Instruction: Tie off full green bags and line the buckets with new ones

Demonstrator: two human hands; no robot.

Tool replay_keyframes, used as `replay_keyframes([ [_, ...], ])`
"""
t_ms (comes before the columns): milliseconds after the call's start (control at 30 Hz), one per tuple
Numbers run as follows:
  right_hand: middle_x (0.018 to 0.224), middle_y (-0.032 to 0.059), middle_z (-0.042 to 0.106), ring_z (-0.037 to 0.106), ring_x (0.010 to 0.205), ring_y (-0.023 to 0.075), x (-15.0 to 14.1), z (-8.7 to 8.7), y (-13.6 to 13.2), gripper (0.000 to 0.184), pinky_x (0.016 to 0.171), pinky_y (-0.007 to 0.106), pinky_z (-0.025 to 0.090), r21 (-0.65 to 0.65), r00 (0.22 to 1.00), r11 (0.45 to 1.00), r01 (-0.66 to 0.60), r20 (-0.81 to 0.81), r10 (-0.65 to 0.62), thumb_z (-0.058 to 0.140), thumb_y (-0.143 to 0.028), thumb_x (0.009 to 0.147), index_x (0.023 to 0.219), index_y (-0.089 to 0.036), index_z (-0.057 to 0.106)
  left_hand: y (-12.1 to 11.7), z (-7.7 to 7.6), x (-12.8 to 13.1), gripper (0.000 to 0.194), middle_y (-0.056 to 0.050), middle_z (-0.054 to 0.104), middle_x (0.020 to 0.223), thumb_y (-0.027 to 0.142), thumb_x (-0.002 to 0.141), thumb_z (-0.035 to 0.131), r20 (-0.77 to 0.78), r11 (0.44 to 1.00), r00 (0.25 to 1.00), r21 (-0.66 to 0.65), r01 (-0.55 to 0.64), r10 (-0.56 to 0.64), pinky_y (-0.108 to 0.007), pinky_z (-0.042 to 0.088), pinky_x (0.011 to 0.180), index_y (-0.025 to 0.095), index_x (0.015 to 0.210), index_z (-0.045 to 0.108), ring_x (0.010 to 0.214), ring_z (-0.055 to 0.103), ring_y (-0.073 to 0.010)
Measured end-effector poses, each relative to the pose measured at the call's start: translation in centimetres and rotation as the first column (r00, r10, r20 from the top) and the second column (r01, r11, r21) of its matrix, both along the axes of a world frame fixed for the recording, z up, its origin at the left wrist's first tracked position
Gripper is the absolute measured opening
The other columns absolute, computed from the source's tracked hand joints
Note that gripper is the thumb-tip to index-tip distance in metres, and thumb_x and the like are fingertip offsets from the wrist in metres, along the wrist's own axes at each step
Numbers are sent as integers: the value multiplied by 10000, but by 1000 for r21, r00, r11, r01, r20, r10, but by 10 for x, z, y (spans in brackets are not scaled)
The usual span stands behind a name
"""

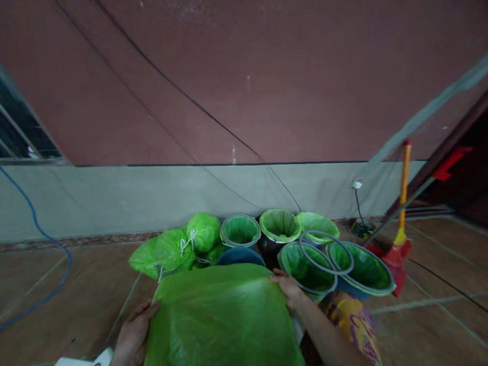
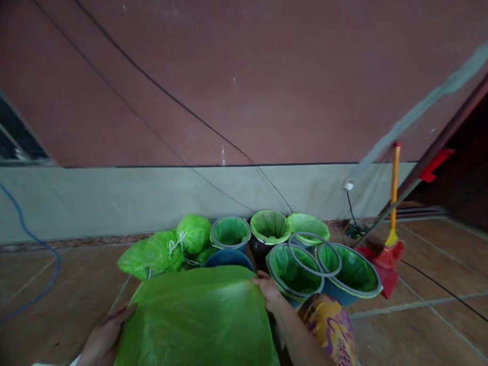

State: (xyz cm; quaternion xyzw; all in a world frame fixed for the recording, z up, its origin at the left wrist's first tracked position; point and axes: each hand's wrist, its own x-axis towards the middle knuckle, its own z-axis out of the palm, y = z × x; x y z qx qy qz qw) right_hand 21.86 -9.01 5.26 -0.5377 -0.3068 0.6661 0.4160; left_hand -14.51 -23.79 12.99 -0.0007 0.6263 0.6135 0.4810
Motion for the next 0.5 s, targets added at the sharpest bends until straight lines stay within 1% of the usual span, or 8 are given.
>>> replay_keyframes([
  [67, 688, 36, 739, 691, 642, 252, 13, 21, 12, 451, 650, 389, 552, 38, 997, 997, 72, -42, -70, 832, -277, 584, 1009, -245, 683, 6, 1, 1, 279, 23, 718, 618, 68, 718, 714, -72, 998, 997, 50, -30, 33, -292, 595, 587, 221, 945, 662, 584, 725, -202],
  [133, 692, 30, 744, 679, 610, 234, 24, 43, 22, 565, 633, 377, 541, 101, 996, 993, 67, -58, -62, 847, -278, 574, 1111, -233, 679, 12, 7, 3, 314, 28, 727, 655, 69, 686, 722, -132, 992, 990, 126, -25, 41, -252, 565, 564, 219, 958, 680, 576, 702, -171],
  [200, 730, 29, 758, 678, 609, 218, 34, 64, 28, 602, 628, 359, 534, 189, 998, 982, 28, -62, -17, 859, -302, 574, 1146, -224, 690, 17, 20, 7, 387, 26, 766, 762, 103, 652, 745, -194, 980, 980, 198, -11, 50, -228, 553, 581, 232, 1013, 700, 628, 705, -154],
  [267, 785, 36, 773, 689, 647, 206, 42, 87, 30, 550, 653, 341, 535, 263, 997, 965, -22, -69, 42, 870, -323, 579, 1097, -208, 723, 19, 39, 10, 492, 11, 795, 879, 171, 618, 781, -257, 971, 966, 235, 31, 31, -230, 557, 625, 244, 1100, 713, 725, 726, -168],
  [333, 828, 42, 783, 698, 696, 189, 50, 111, 30, 497, 701, 320, 536, 318, 992, 945, -74, -77, 103, 876, -323, 594, 1055, -192, 746, 20, 61, 10, 608, -8, 801, 913, 255, 576, 825, -283, 965, 959, 240, 103, -33, -252, 563, 664, 241, 1174, 712, 809, 738, -206],
  [400, 862, 37, 787, 698, 732, 173, 58, 133, 28, 520, 742, 302, 530, 362, 983, 921, -143, -52, 174, 883, -291, 592, 1083, -188, 746, 22, 80, 6, 679, -14, 796, 882, 311, 516, 876, -322, 950, 940, 240, 200, -117, -257, 563, 693, 221, 1171, 723, 856, 736, -227],
  [433, 894, 33, 788, 698, 757, 169, 61, 143, 27, 560, 759, 296, 527, 385, 978, 904, -184, -20, 207, 883, -266, 584, 1119, -192, 737, 24, 88, 3, 700, -13, 792, 863, 320, 478, 901, -363, 936, 917, 238, 260, -162, -257, 563, 709, 212, 1149, 733, 871, 732, -231],
  [500, 944, 23, 785, 692, 795, 171, 66, 157, 27, 628, 775, 296, 524, 430, 963, 862, -268, 104, 247, 866, -210, 567, 1176, -196, 713, 31, 97, -4, 713, -14, 786, 836, 298, 408, 935, -483, 899, 840, 210, 385, -246, -273, 573, 742, 196, 1089, 751, 878, 727, -246],
])
